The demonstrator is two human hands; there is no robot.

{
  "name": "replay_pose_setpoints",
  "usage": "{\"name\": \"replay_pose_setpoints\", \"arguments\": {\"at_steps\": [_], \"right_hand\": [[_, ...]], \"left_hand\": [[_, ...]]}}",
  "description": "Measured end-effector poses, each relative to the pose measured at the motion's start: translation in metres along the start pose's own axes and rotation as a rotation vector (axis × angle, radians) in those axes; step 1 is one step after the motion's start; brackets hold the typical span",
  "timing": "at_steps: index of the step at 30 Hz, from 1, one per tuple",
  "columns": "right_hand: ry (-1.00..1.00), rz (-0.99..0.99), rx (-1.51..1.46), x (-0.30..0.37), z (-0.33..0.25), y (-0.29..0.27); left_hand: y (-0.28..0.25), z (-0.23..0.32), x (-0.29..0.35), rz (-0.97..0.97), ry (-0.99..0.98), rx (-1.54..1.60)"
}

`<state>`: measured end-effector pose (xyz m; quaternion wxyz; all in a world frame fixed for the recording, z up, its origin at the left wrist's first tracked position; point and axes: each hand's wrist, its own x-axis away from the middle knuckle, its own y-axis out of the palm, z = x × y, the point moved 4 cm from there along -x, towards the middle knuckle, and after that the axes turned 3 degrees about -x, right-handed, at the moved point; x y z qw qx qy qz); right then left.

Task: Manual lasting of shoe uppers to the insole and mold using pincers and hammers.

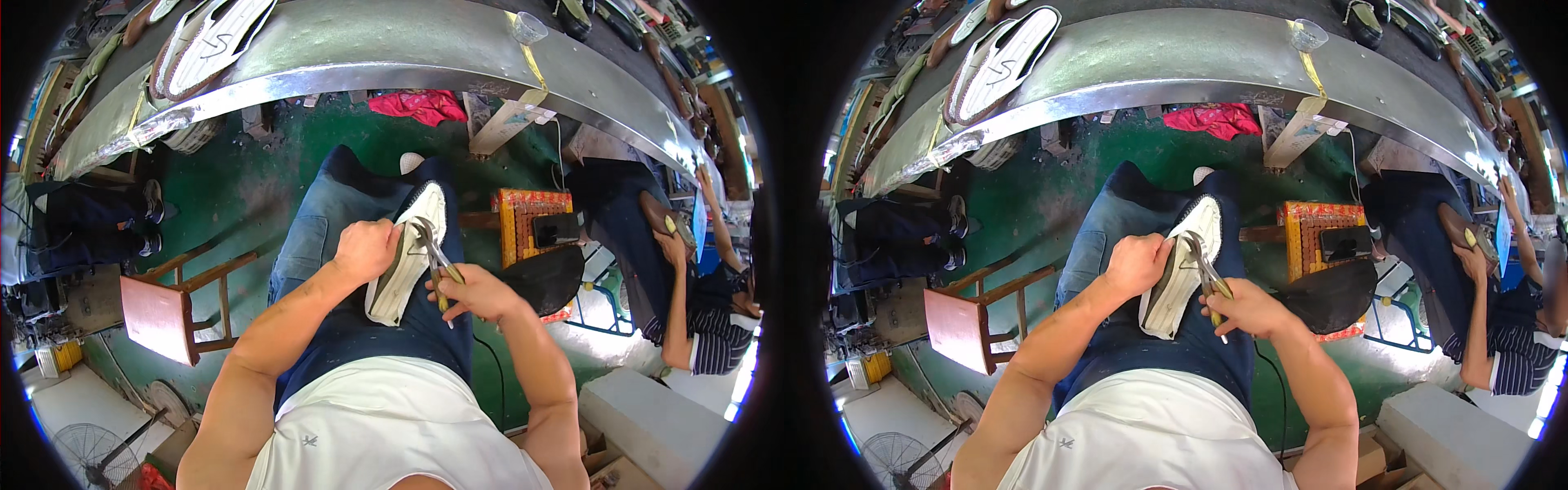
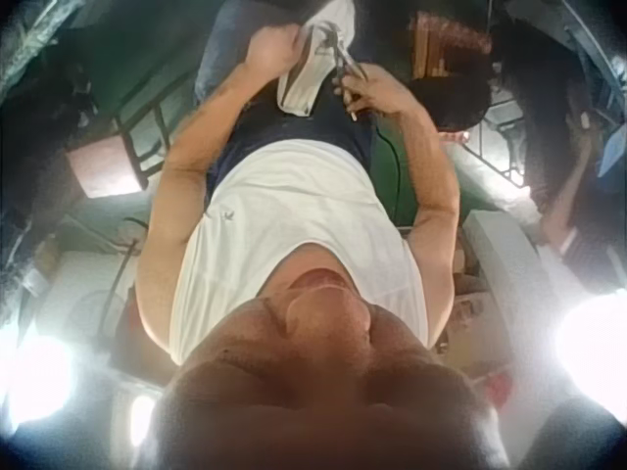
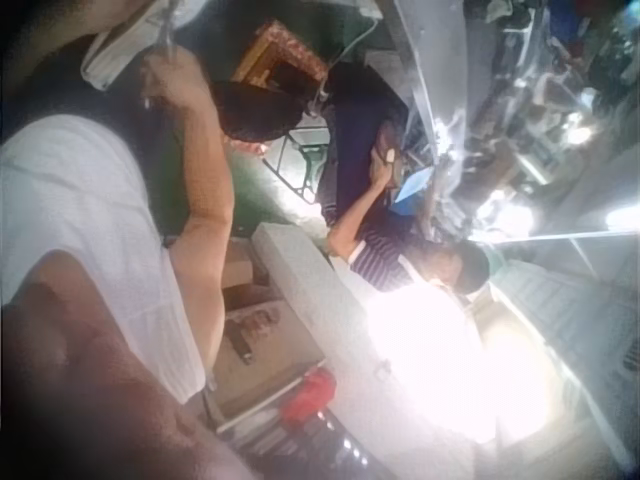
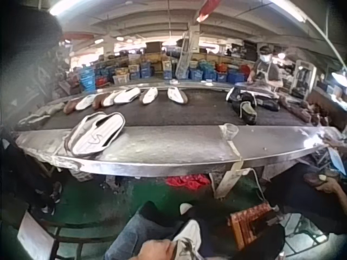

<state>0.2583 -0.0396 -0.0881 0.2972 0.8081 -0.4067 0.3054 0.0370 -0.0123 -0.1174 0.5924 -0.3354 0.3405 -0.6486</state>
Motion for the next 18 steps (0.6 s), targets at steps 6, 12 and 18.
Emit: {"name": "replay_pose_setpoints", "arguments": {"at_steps": [6, 12, 18], "right_hand": [[-0.325, 0.215, 0.747, -0.021, -0.001, -0.001], [-0.235, 0.037, 0.826, -0.009, -0.027, -0.007], [0.172, -0.151, 0.8, -0.008, -0.085, -0.01]], "left_hand": [[-0.005, 0.001, 0.007, 0.014, 0.015, 0.002], [-0.009, 0.005, 0.008, 0.019, 0.075, -0.031], [-0.019, 0.022, 0.009, -0.007, 0.133, -0.077]]}}
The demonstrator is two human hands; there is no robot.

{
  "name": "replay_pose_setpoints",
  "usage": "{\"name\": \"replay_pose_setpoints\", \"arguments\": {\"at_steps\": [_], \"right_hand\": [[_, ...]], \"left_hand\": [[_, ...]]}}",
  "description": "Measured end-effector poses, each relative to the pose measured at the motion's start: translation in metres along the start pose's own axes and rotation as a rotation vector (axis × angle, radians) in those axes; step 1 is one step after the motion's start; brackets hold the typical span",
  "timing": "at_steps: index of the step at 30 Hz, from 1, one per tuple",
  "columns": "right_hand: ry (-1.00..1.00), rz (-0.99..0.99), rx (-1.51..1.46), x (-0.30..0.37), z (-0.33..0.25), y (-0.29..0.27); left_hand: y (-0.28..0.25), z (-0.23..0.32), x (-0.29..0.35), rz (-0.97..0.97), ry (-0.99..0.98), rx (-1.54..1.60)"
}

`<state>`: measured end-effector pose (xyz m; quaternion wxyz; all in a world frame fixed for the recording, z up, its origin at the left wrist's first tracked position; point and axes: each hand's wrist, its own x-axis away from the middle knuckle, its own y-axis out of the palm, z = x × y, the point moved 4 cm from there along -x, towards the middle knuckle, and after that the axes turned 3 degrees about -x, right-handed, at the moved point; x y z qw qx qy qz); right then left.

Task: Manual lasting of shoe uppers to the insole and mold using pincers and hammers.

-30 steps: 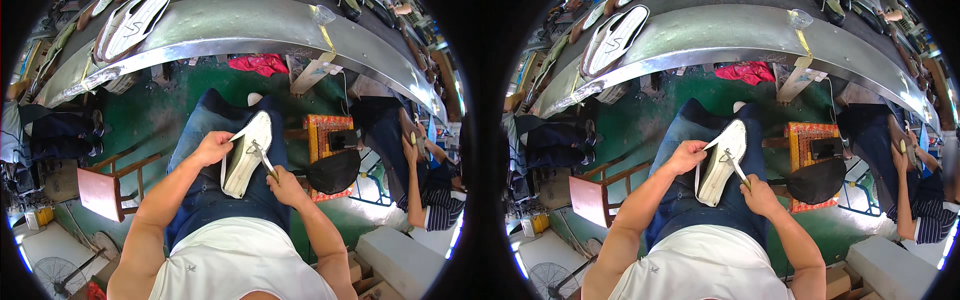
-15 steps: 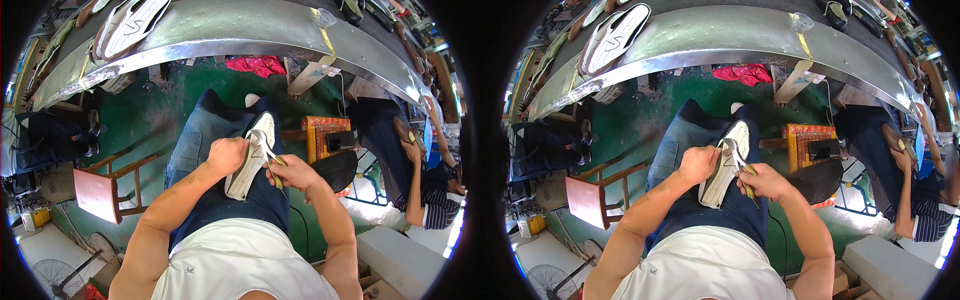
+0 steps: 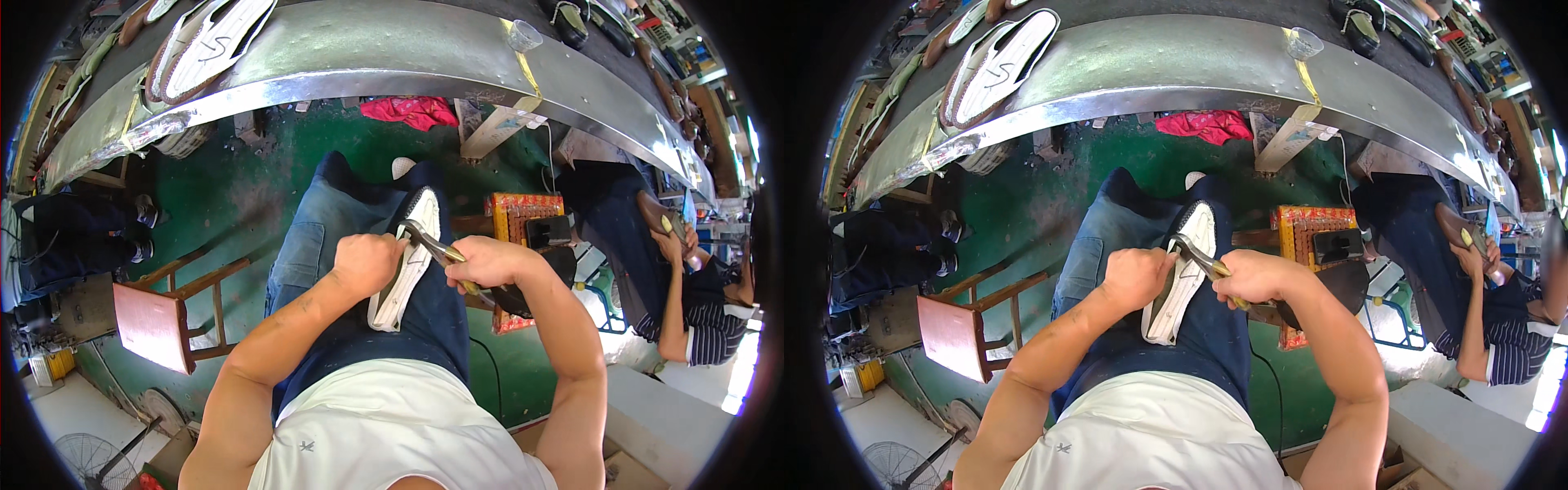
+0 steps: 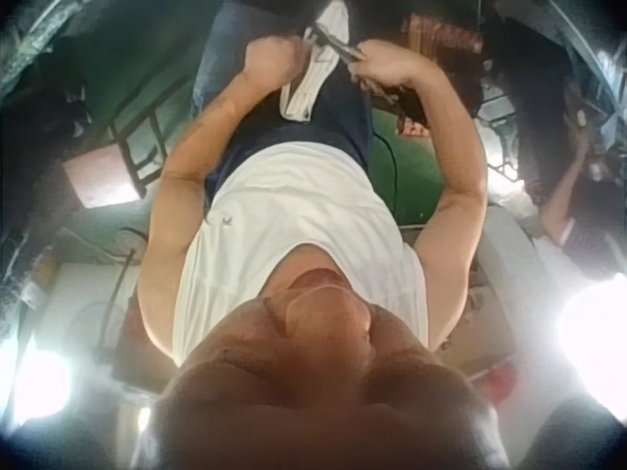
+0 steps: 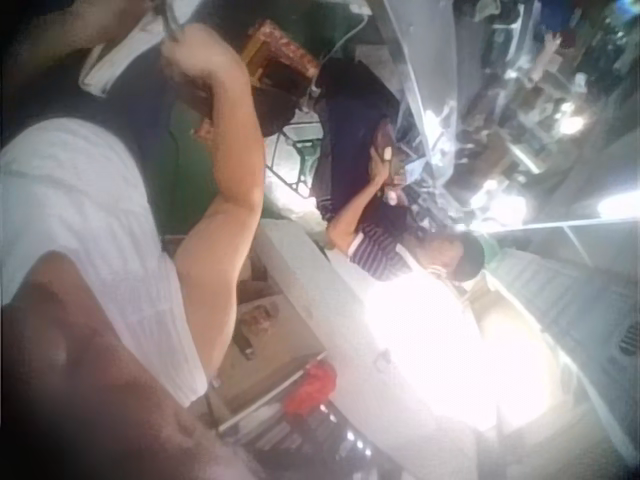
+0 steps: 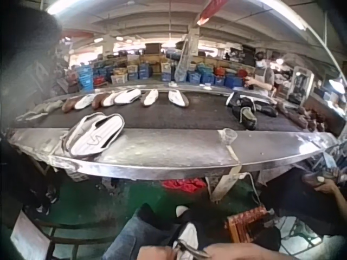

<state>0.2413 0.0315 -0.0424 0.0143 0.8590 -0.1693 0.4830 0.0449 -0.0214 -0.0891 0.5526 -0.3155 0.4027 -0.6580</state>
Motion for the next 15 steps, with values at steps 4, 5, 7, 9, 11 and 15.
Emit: {"name": "replay_pose_setpoints", "arguments": {"at_steps": [4, 5, 7, 9, 11, 15], "right_hand": [[-0.018, 0.083, 0.279, -0.013, -0.024, 0.006], [-0.024, 0.073, 0.29, -0.02, -0.021, 0.012], [-0.205, 0.326, 0.308, -0.035, 0.008, 0.019], [-0.226, 0.328, 0.201, -0.04, 0.009, 0.031], [-0.243, 0.39, 0.066, -0.045, 0.016, 0.045], [-0.279, 0.609, 0.0, -0.059, 0.041, 0.067]], "left_hand": [[0.063, -0.073, -0.016, -0.029, -0.363, 0.434], [0.09, -0.098, -0.013, 0.065, -0.543, 0.889], [0.093, -0.066, -0.008, -0.355, -0.775, 1.6], [0.091, -0.068, 0.0, -0.369, -0.65, 1.865], [0.086, -0.071, -0.002, -0.377, -0.63, 1.819], [0.076, -0.065, -0.01, -0.333, -0.622, 1.607]]}}
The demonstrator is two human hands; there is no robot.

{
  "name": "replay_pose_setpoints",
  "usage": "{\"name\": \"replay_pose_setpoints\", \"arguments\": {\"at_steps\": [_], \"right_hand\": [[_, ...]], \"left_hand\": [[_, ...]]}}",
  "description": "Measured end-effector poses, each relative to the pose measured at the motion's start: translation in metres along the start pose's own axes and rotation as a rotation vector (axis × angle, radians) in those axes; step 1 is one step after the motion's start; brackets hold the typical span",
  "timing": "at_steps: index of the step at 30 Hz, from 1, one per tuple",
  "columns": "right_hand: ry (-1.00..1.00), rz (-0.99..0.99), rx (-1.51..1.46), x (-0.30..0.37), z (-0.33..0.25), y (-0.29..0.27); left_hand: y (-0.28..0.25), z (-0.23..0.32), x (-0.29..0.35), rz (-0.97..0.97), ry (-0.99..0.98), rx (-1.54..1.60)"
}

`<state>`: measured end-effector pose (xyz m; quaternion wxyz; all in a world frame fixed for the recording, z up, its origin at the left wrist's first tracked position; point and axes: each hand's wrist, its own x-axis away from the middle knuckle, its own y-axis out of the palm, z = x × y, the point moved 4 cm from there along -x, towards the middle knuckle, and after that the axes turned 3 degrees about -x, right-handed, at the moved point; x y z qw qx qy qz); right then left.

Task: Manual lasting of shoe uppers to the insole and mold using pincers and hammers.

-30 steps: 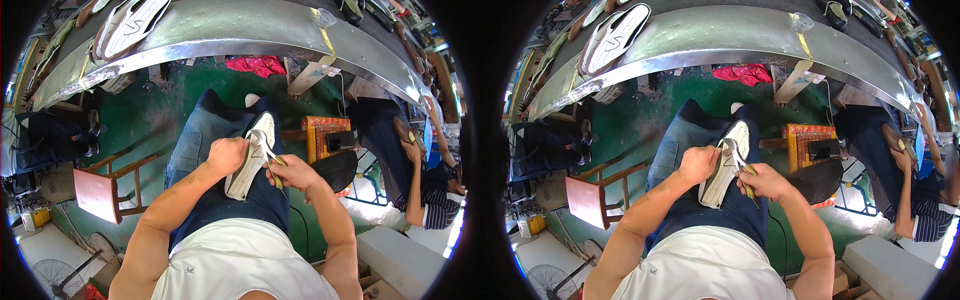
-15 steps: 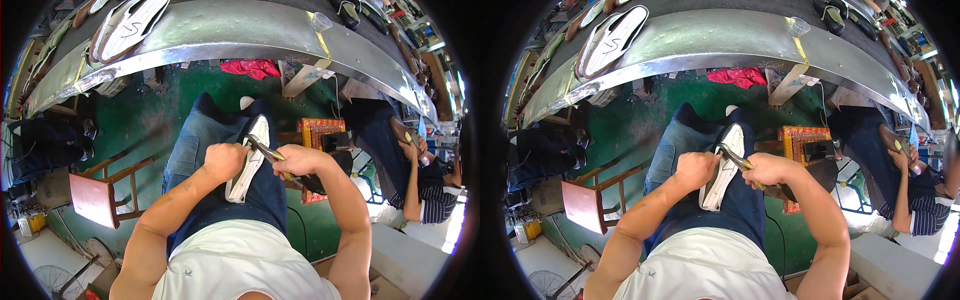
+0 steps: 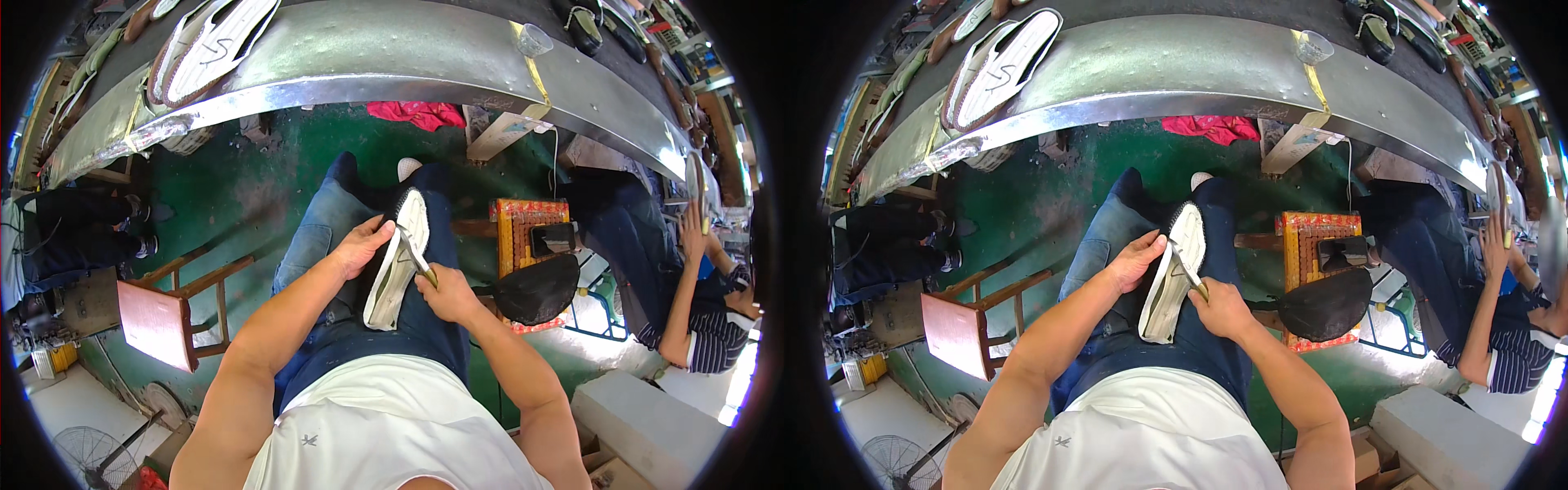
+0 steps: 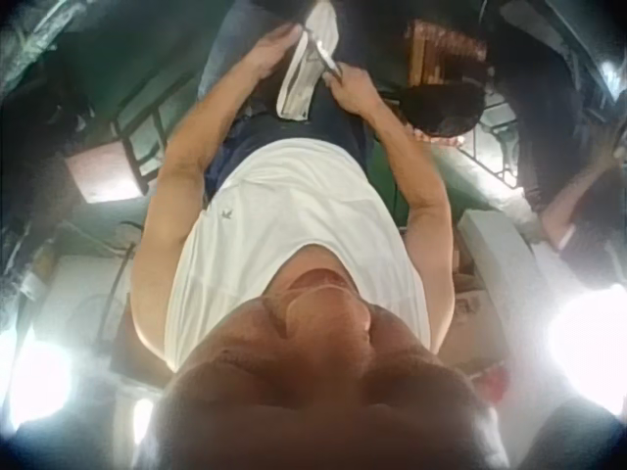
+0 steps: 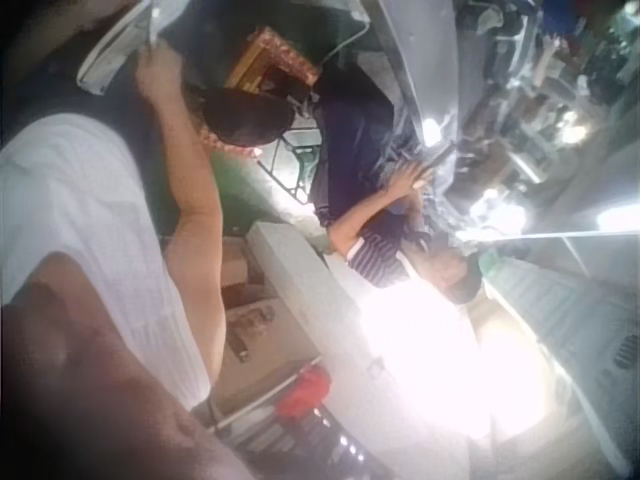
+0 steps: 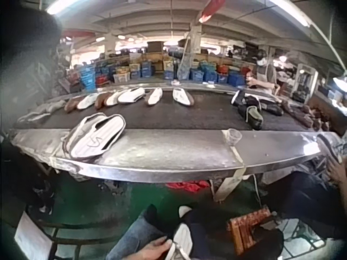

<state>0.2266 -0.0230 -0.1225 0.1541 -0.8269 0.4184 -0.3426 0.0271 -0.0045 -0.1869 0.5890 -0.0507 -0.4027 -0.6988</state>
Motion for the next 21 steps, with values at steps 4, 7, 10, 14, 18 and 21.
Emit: {"name": "replay_pose_setpoints", "arguments": {"at_steps": [4, 7, 10, 14, 18, 21], "right_hand": [[0.267, -0.274, -0.417, 0.001, -0.004, -0.009], [0.334, -0.306, -0.697, 0.004, 0.007, 0.018], [0.347, -0.215, -0.814, 0.014, 0.007, 0.028], [0.39, -0.353, -1.321, 0.018, 0.031, 0.036], [0.304, -0.625, -1.199, 0.014, 0.057, 0.004], [0.328, -0.645, -1.016, 0.018, 0.041, -0.036]], "left_hand": [[-0.006, -0.013, -0.005, 0.055, -0.053, 0.032], [0.003, -0.006, 0.0, 0.116, -0.088, 0.065], [0.009, 0.006, 0.005, 0.176, -0.104, 0.032], [0.022, 0.017, 0.005, 0.057, -0.149, -0.01], [0.025, 0.013, -0.006, 0.068, -0.165, -0.027], [0.023, 0.007, -0.015, 0.102, -0.193, -0.182]]}}
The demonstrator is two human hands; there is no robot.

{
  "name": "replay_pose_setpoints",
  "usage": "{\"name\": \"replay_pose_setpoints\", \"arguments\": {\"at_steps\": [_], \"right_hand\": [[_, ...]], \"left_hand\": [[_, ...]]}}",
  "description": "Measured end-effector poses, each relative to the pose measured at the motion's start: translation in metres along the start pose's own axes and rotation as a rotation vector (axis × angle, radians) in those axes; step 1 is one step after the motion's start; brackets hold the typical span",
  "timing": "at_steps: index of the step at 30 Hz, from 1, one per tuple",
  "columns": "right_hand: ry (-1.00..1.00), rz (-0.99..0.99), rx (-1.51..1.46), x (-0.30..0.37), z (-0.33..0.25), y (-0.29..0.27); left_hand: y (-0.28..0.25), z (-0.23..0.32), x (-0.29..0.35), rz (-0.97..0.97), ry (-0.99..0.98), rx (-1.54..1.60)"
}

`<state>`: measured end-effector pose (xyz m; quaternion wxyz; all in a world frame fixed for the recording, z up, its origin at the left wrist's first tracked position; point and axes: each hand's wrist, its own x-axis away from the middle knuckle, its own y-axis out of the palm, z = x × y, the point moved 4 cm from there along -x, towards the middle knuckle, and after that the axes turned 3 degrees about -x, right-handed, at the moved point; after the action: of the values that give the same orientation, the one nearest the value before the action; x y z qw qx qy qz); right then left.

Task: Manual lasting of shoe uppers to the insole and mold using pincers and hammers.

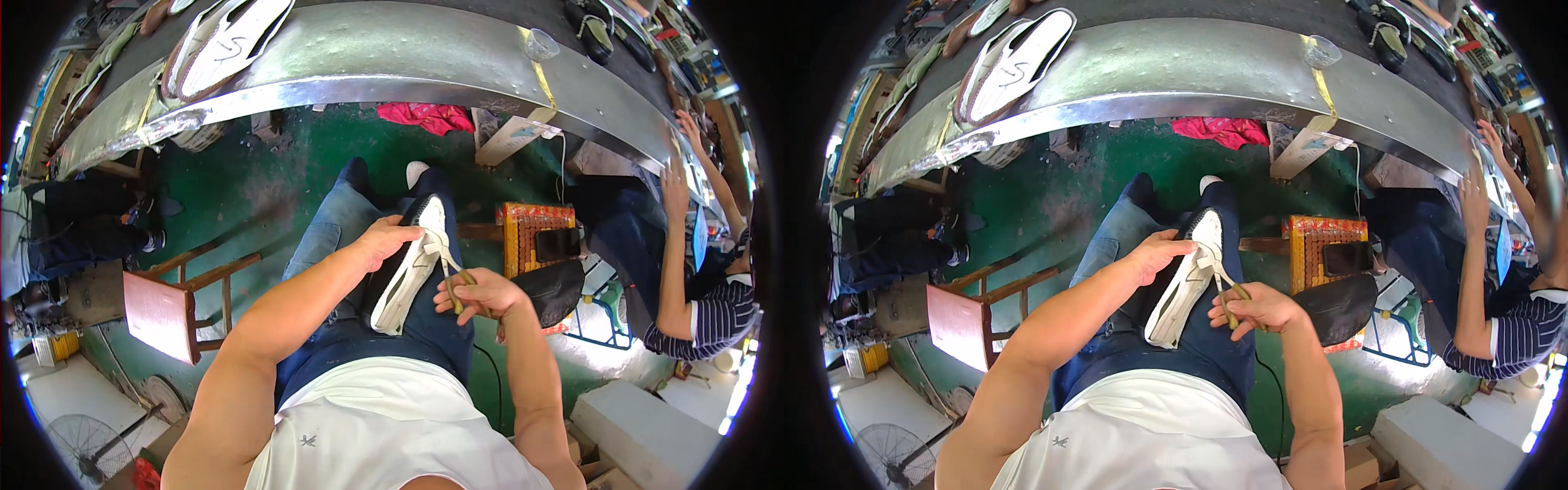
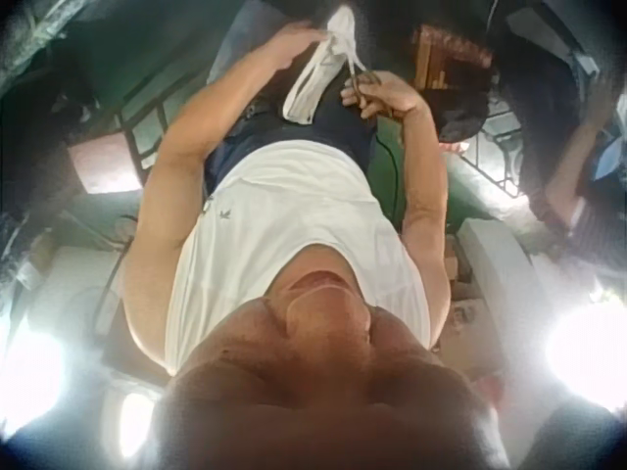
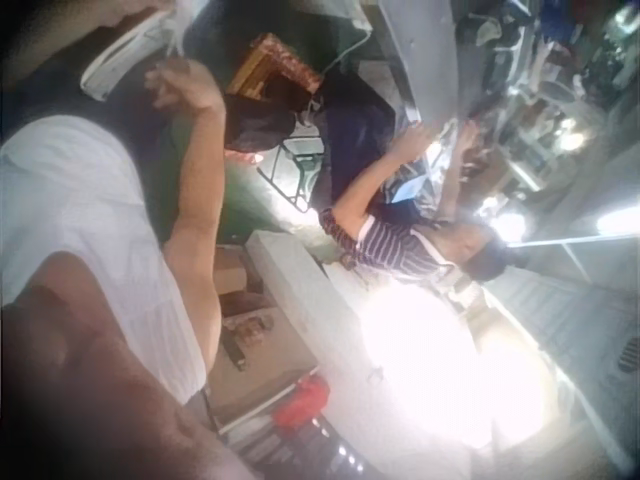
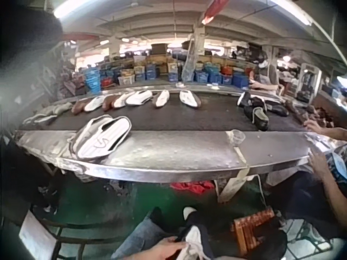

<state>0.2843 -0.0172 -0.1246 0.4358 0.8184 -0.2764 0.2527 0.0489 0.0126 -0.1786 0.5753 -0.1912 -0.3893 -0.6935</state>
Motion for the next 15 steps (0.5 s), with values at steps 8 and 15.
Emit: {"name": "replay_pose_setpoints", "arguments": {"at_steps": [8, 15], "right_hand": [[-0.146, 0.421, 0.725, 0.012, -0.067, 0.005], [-0.293, 0.44, 1.091, -0.027, -0.08, 0.02]], "left_hand": [[0.003, 0.015, 0.01, 0.103, -0.002, -0.155], [0.001, 0.013, 0.008, 0.045, -0.041, -0.256]]}}
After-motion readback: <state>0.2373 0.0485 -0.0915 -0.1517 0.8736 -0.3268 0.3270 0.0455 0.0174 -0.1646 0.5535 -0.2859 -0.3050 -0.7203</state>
